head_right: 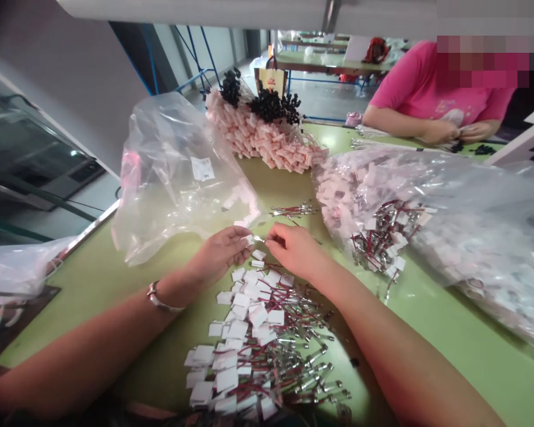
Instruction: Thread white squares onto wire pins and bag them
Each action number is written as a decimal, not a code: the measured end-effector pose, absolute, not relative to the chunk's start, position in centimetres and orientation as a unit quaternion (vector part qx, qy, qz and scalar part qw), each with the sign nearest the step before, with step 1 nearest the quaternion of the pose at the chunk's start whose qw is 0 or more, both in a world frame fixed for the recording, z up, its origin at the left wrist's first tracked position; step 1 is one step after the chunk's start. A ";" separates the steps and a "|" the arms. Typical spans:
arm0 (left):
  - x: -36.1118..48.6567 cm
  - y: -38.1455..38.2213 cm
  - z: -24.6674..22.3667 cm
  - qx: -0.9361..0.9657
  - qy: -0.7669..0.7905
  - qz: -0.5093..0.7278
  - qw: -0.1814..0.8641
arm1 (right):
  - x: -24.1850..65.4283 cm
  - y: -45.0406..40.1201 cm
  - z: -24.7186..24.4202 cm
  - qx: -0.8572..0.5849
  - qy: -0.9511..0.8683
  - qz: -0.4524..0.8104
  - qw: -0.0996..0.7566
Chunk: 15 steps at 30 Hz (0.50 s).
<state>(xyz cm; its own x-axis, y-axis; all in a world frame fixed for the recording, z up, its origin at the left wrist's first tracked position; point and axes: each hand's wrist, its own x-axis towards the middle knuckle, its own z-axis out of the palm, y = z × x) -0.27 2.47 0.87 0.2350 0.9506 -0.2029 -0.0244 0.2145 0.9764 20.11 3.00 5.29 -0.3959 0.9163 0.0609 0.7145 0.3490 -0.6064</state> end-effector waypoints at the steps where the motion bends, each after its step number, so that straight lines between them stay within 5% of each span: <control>1: -0.2 2.4 0.6 0.463 0.466 0.404 0.636 | 20.0 2.9 5.3 -0.508 -0.800 0.247 0.202; 15: -0.9 2.5 -0.6 0.440 0.453 0.390 0.670 | 19.0 2.0 4.8 -0.450 -0.883 -0.004 0.130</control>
<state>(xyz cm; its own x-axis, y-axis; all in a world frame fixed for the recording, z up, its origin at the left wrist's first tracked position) -0.91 2.45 -0.63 0.2843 0.9217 -0.2638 -0.1245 0.3084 0.9431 19.01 1.99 4.82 -0.5604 0.7946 0.2336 0.7965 0.5944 -0.1112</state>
